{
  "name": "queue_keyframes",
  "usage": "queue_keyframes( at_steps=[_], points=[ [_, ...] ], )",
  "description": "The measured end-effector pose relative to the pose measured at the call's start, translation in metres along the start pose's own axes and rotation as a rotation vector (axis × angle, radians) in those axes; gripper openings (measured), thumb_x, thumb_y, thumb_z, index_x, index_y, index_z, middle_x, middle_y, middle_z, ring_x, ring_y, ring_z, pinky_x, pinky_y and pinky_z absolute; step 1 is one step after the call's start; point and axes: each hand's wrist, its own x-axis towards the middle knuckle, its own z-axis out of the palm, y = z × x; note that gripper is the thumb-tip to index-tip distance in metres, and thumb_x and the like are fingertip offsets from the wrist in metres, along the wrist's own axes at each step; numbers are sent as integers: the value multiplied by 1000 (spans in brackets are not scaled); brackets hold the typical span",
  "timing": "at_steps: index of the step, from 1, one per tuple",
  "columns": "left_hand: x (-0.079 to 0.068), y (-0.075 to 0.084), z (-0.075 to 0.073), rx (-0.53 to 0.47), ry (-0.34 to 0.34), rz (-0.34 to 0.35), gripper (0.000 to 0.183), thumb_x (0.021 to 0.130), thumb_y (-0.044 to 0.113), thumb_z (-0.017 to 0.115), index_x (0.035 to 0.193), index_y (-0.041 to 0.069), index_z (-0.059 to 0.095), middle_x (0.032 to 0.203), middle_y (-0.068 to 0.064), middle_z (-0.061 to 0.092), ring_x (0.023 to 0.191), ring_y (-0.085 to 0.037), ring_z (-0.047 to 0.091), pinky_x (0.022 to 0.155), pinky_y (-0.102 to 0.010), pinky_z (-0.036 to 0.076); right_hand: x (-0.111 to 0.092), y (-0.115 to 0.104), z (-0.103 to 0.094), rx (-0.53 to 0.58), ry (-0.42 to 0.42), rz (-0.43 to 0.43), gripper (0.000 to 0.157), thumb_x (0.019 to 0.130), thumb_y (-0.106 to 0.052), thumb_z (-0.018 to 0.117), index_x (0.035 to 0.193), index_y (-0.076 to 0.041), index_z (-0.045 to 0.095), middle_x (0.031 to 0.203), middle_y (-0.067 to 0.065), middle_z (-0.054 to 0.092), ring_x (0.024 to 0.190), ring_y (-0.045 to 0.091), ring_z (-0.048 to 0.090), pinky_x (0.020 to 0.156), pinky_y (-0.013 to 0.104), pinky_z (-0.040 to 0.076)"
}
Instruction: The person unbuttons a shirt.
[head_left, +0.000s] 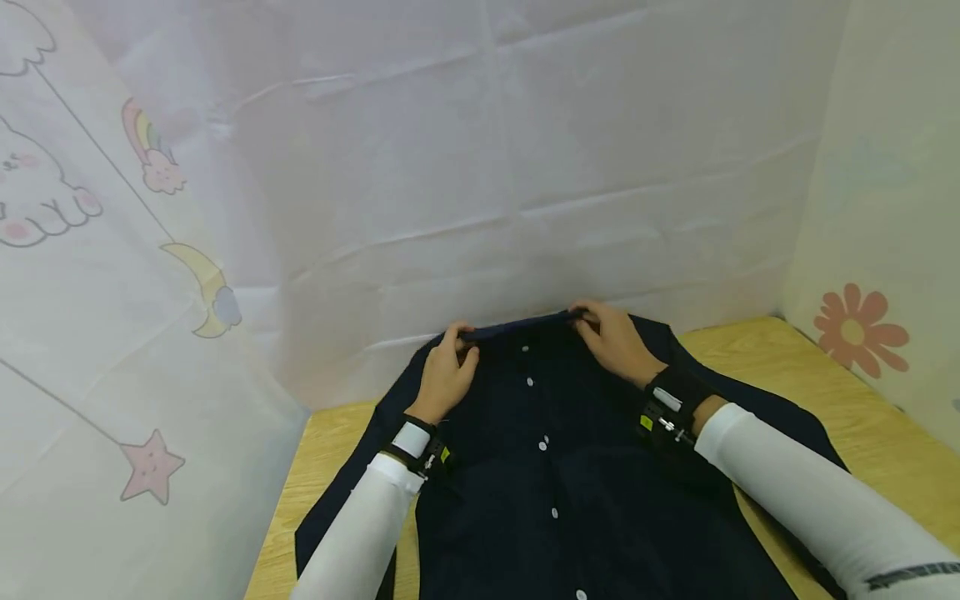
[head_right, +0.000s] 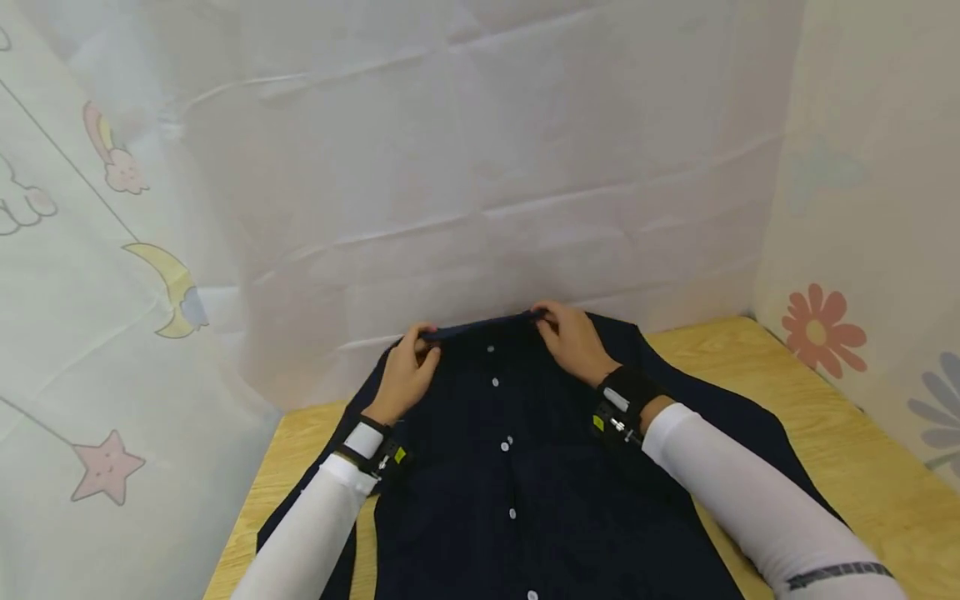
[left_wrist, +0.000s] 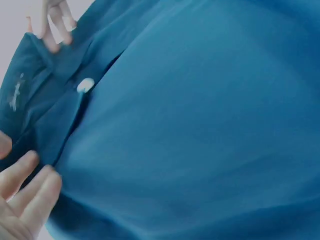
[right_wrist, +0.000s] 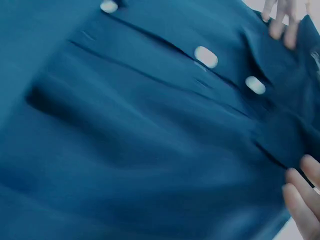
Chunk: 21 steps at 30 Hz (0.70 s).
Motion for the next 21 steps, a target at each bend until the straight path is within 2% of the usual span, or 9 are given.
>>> queue_keyframes(
  at_steps=[2,4,5,7,8,10,14,17,21],
  points=[
    [10,4,-4,29,-42,-19,52,101,17,62,148,8,42,99,-17,71,81,-35,73,58,-38,49,9,-4,-1,13,37,4,38,107,-7,52,144,1,53,113,28,72,83,41,68,71,46,53],
    [18,3,-5,39,-124,-52,72,101,23,65,160,13,25,137,-22,61,120,-38,66,80,-47,57,17,-5,-1,31,4,23,51,108,-10,52,156,-1,38,133,33,63,104,48,67,86,53,54],
    [21,1,-5,31,-172,-70,82,100,25,66,164,15,15,155,-22,46,138,-40,53,96,-51,54,19,-4,0,34,-40,37,60,108,-13,52,161,-1,27,149,33,51,121,50,61,97,57,51],
    [24,-8,0,-1,-272,-114,96,101,27,66,167,17,-3,173,-19,9,160,-38,16,118,-59,35,22,1,4,39,-151,65,78,107,-16,55,165,-2,5,167,31,20,146,53,37,115,64,36],
    [25,-14,4,-13,-321,-134,101,101,27,66,166,18,-11,174,-17,-3,161,-37,6,124,-60,24,21,4,7,39,-210,72,85,106,-16,57,165,-2,-4,170,30,7,152,53,23,119,66,27],
    [22,-27,12,-51,-389,-160,106,101,24,66,164,17,-19,173,-18,-11,161,-39,1,125,-60,18,16,13,14,26,-314,71,95,104,-16,60,162,1,-14,171,28,-9,156,53,8,122,67,16],
    [6,-42,23,-95,-436,-188,105,102,18,65,163,14,-20,173,-20,-5,157,-44,20,123,-58,27,-4,30,22,-27,-394,20,93,101,-13,65,162,8,-2,168,35,3,154,56,9,121,69,16],
    [-12,-40,21,-61,-464,-175,96,102,16,66,166,9,-6,173,-22,5,156,-44,24,123,-57,27,-24,36,20,-114,-410,13,84,100,-15,67,160,9,15,163,40,18,149,60,20,117,72,23],
    [-41,-41,14,31,-542,-142,83,100,18,68,164,5,18,168,-27,21,154,-47,25,121,-61,28,-52,40,11,-217,-453,64,77,98,-20,72,158,5,30,159,41,25,144,64,26,111,75,30]
  ],
)
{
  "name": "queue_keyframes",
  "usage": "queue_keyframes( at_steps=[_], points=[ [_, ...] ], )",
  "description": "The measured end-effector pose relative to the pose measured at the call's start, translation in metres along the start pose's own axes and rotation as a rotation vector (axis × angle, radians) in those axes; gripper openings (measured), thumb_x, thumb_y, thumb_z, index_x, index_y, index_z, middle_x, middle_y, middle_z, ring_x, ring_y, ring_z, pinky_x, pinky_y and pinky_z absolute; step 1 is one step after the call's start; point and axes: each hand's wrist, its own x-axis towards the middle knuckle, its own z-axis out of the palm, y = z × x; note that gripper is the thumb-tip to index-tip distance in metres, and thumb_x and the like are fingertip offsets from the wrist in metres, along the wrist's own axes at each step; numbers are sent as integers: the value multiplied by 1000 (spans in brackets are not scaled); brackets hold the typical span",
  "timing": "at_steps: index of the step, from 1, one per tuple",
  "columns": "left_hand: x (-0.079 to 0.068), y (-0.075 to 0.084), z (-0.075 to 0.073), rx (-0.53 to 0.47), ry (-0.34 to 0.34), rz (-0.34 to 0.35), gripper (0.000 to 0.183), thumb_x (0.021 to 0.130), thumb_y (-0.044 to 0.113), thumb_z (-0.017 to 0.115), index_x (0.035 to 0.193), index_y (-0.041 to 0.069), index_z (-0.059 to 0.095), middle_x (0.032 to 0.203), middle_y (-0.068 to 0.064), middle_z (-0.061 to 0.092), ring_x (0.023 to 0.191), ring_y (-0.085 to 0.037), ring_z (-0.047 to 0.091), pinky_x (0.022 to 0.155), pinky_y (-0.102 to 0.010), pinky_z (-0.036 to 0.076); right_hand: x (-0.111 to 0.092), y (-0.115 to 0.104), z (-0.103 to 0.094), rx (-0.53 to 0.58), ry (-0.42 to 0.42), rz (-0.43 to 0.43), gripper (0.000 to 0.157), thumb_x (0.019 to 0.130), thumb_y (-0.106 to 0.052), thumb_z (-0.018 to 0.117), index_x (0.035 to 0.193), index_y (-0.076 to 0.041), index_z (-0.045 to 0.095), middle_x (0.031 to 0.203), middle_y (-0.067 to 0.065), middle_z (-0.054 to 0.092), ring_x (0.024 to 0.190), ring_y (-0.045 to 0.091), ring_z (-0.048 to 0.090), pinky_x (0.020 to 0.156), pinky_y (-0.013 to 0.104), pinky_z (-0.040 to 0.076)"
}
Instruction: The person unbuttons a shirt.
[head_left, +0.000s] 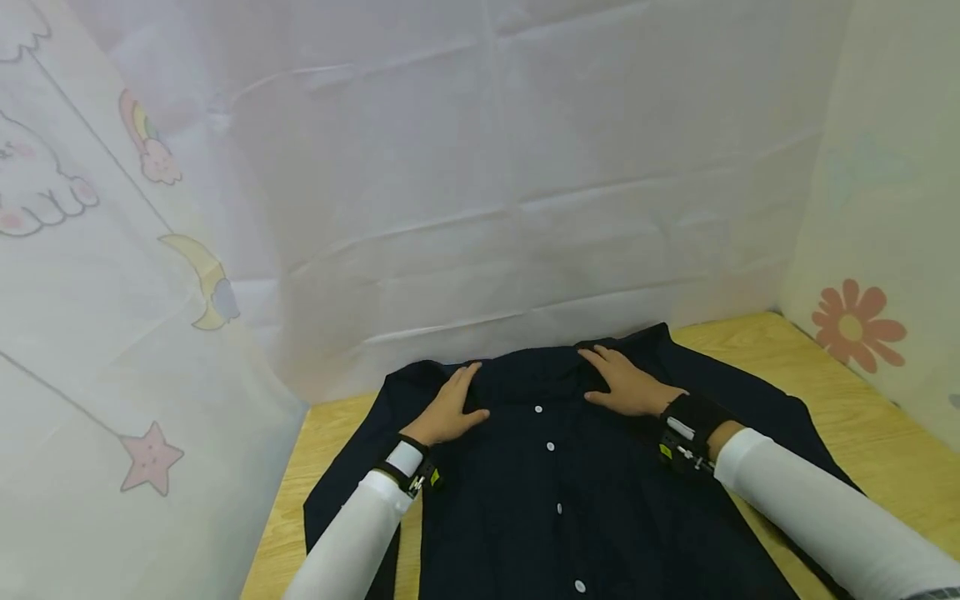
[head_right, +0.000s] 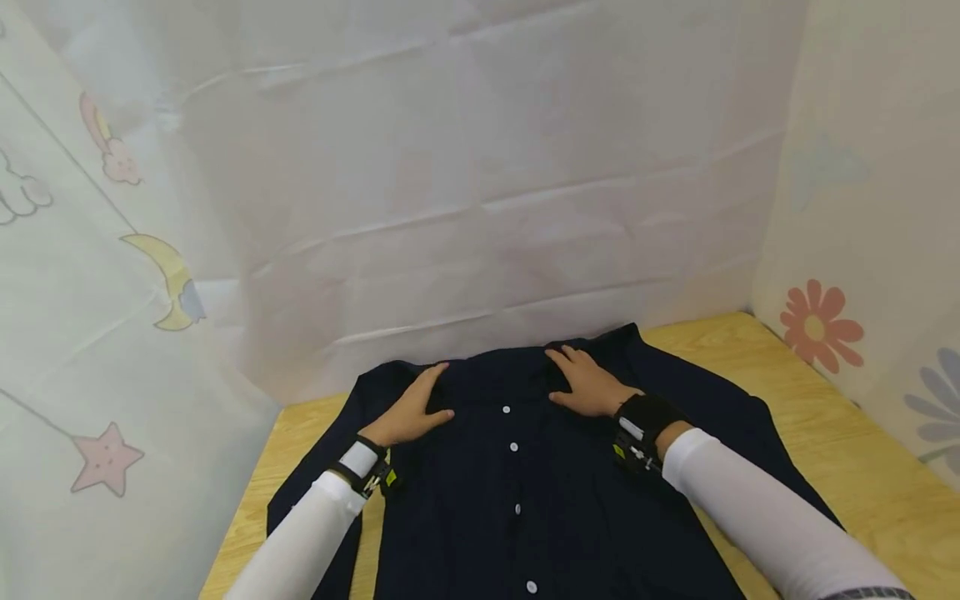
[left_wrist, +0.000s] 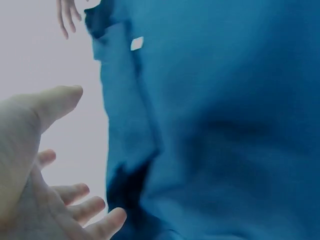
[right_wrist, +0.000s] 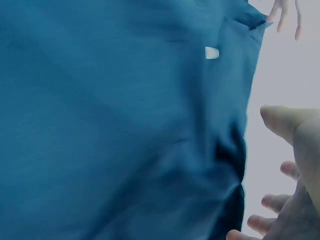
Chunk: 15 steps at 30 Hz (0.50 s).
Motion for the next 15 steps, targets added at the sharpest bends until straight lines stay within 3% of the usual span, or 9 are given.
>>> queue_keyframes(
  at_steps=[3,5,11,13,15],
  points=[
    [-18,-6,11,38,-53,-21,73,101,21,68,161,5,30,162,-26,33,149,-47,35,117,-62,34,-24,6,6,-60,-26,25,77,96,-23,75,156,3,35,158,42,27,143,66,27,108,76,34],
    [-23,-13,14,37,-59,-35,64,101,20,68,156,3,39,157,-24,40,144,-47,41,114,-62,37,-28,11,10,-99,-13,3,72,95,-21,76,153,4,41,156,43,31,140,67,31,106,76,36],
    [-19,-20,27,10,14,-75,40,103,19,64,139,3,58,147,-27,50,135,-48,49,108,-63,42,-17,11,26,-83,81,-28,38,97,-10,71,132,1,62,146,36,47,134,59,46,104,70,42],
    [-17,-16,32,26,11,-87,40,102,21,65,138,4,59,146,-28,50,135,-49,49,108,-63,43,-13,6,32,-89,79,-35,36,97,-12,71,131,0,64,146,34,49,134,57,47,104,70,43],
    [-17,-10,38,73,-40,-102,49,100,25,69,143,5,55,150,-28,47,138,-49,46,108,-64,43,-13,1,37,-108,37,-37,44,97,-20,73,136,-1,62,149,34,47,135,57,46,103,70,43]
  ],
)
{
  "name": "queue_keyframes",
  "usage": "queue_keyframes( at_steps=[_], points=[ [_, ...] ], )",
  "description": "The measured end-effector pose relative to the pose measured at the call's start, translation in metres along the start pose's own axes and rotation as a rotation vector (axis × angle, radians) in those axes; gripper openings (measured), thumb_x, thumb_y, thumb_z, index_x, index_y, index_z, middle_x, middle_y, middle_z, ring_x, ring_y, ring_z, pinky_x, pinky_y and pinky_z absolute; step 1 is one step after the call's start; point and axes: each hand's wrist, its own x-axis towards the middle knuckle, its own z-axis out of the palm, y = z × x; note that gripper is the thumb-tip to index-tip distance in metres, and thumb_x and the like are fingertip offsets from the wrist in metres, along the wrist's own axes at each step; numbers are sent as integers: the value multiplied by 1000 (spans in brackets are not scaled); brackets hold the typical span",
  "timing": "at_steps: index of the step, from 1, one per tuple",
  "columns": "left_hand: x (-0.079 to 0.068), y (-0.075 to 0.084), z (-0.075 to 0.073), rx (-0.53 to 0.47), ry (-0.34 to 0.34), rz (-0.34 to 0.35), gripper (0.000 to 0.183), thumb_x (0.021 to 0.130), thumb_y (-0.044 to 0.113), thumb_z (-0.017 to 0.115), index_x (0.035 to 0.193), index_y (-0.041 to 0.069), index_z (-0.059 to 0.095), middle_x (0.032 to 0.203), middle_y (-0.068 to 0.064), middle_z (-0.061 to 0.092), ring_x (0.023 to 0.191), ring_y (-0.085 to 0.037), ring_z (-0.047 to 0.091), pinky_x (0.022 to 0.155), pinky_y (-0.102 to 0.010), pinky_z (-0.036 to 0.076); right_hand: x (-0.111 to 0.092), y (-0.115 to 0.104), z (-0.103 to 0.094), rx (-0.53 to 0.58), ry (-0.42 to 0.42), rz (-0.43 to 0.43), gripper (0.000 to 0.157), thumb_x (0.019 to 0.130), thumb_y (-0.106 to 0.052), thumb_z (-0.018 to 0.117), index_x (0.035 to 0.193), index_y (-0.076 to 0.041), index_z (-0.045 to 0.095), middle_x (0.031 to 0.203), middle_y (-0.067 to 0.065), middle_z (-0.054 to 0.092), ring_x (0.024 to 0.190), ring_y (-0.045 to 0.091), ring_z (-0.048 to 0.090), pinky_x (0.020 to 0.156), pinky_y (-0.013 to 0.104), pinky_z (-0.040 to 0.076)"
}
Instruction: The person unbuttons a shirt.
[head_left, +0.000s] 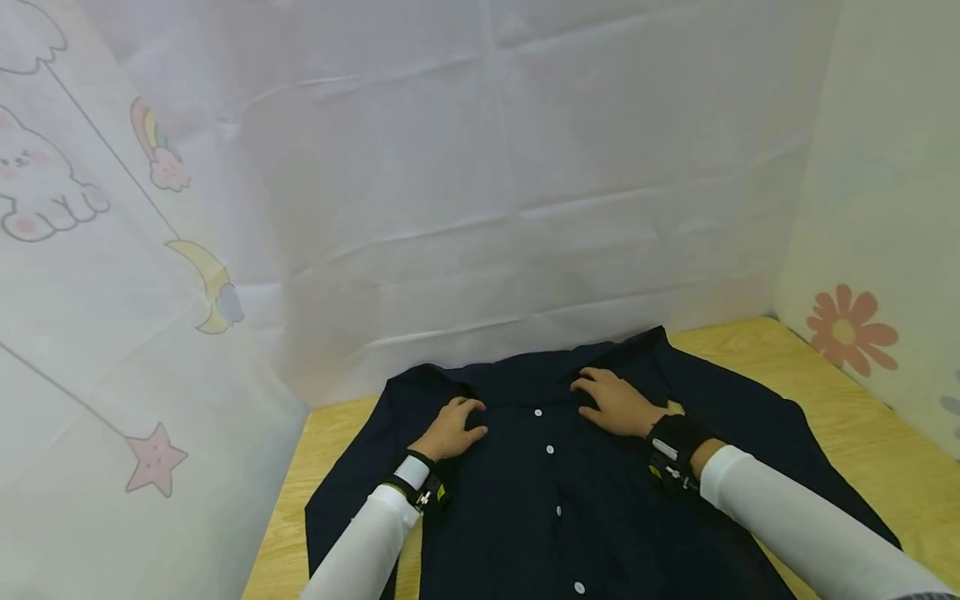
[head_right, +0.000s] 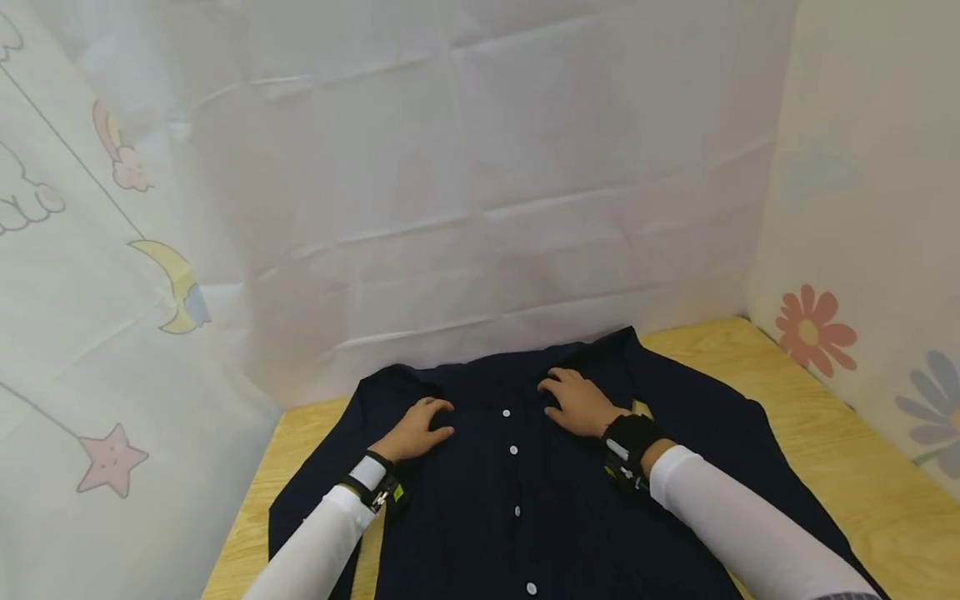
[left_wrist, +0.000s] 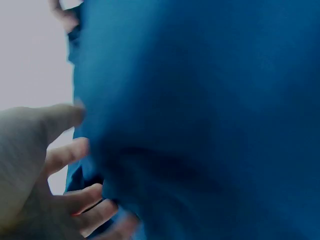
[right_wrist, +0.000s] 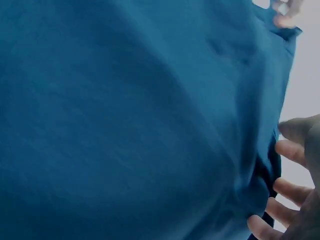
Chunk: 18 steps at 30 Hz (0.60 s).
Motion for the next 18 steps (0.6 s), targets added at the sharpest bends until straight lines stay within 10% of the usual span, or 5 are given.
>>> queue_keyframes(
  at_steps=[9,18],
  points=[
    [-22,23,-6,267,-188,-47,70,92,45,77,150,15,51,149,-18,50,133,-40,54,101,-56,51,-22,-12,-4,-51,-213,35,74,88,-43,81,145,-4,55,148,28,51,134,52,50,104,68,44],
    [-2,0,-13,-164,-67,33,43,104,26,62,141,5,60,146,-25,53,136,-47,49,109,-61,42,1,-18,-7,152,-112,25,43,98,-40,69,123,-4,70,127,19,66,114,41,64,95,57,53]
  ],
)
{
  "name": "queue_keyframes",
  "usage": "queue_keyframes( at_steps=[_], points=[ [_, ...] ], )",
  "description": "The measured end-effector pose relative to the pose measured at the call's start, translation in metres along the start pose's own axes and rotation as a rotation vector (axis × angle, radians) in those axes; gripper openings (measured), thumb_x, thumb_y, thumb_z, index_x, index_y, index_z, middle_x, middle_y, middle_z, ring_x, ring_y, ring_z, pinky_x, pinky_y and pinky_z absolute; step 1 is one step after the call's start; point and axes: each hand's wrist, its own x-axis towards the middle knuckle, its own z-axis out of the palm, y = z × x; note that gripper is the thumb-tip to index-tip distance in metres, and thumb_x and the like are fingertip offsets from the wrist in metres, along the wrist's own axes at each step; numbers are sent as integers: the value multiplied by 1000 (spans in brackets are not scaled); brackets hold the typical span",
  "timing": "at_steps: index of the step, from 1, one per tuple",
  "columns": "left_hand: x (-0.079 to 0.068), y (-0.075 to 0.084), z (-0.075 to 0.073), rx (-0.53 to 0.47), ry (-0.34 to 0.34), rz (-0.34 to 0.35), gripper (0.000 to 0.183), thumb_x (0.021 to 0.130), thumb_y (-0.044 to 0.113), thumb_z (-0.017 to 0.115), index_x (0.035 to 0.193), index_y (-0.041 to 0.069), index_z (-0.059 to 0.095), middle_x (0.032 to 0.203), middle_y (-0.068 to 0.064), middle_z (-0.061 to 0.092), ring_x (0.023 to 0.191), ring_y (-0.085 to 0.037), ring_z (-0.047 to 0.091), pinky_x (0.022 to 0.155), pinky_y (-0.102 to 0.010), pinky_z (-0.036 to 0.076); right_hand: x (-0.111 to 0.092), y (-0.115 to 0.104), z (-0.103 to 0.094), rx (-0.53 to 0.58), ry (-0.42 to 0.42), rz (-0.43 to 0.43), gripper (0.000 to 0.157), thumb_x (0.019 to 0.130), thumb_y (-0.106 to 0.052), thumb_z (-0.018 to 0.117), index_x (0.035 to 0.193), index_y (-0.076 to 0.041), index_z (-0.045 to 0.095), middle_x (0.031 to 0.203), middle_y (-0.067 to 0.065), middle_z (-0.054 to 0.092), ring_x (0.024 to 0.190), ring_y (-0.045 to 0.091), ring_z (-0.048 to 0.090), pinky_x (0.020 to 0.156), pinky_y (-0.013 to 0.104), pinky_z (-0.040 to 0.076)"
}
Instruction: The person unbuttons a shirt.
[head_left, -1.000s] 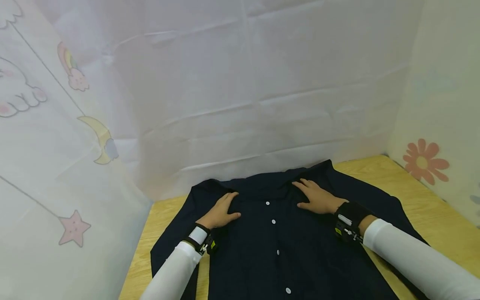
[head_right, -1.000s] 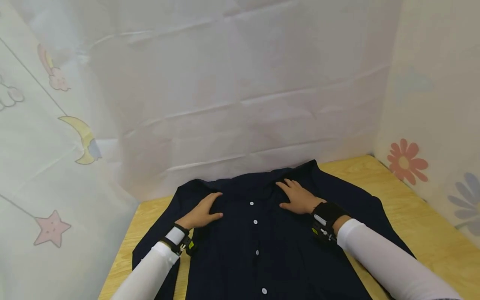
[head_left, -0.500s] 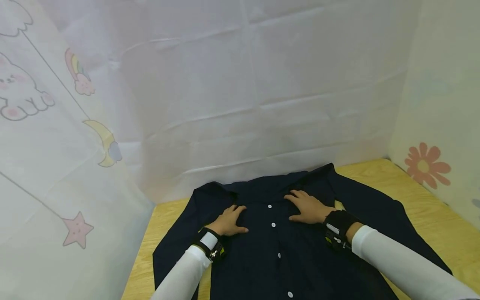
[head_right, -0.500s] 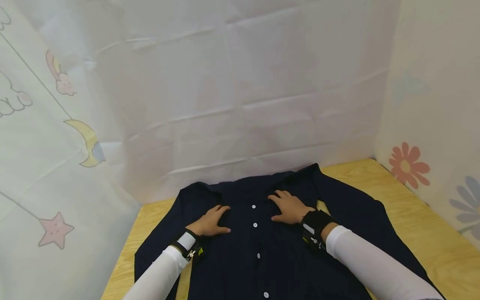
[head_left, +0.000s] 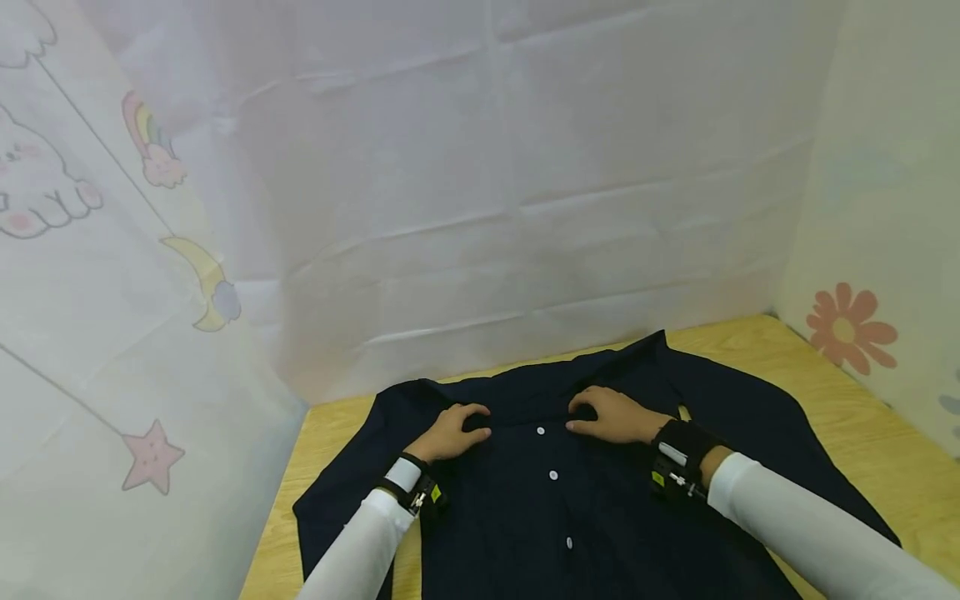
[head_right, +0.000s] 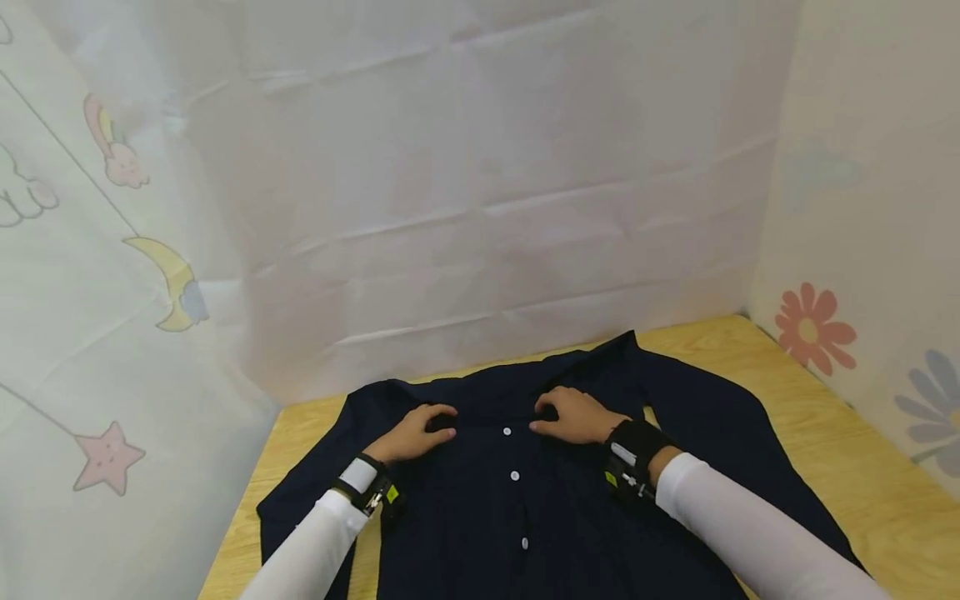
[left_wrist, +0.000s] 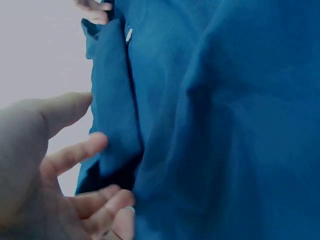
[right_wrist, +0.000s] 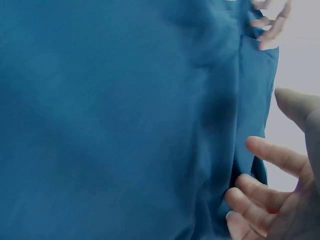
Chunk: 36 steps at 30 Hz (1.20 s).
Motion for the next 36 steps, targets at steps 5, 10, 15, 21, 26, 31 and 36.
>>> queue_keyframes(
  at_steps=[5,10,15,21,26,31,36],
  points=[
    [13,-9,8,-152,27,-1,41,104,25,62,138,2,64,146,-21,58,127,-39,59,101,-52,51,10,10,4,247,-75,61,46,101,-31,67,133,3,65,125,25,65,104,40,66,87,52,56],
    [21,-2,-10,-608,128,-16,51,109,25,54,152,-2,47,152,-26,50,129,-44,57,95,-35,54,15,13,-14,607,-1,118,58,107,-30,57,152,6,45,136,34,56,107,37,65,87,40,56],
    [31,13,-35,-1331,198,107,69,113,29,37,167,18,-4,171,-26,11,154,-50,24,122,-48,33,31,6,-33,1291,103,55,75,114,-34,37,165,-15,-15,173,23,1,154,50,22,122,52,31],
    [38,17,-31,-1223,146,53,69,114,27,32,165,22,-14,173,-21,-4,160,-43,6,127,-58,16,43,3,-26,1244,4,73,68,116,-30,27,164,-12,-16,172,19,-15,158,49,-6,125,64,9],
    [34,12,-19,-821,141,-16,65,112,27,44,166,11,10,171,-24,11,157,-45,19,121,-62,27,34,10,-21,996,-49,107,67,115,-31,32,165,-2,0,172,24,-7,156,52,-1,123,68,13],
    [8,6,-11,-256,129,-54,68,104,34,61,157,1,34,160,-30,35,145,-49,40,114,-62,38,2,21,-25,435,19,52,70,107,-34,55,158,6,29,162,36,26,146,59,29,114,72,31],
    [-25,2,-8,185,-51,-161,102,84,46,84,161,10,28,163,-30,29,149,-52,32,114,-68,34,-44,35,-33,-48,-31,80,96,86,-50,80,155,2,38,157,41,29,142,66,28,106,81,29]
  ],
)
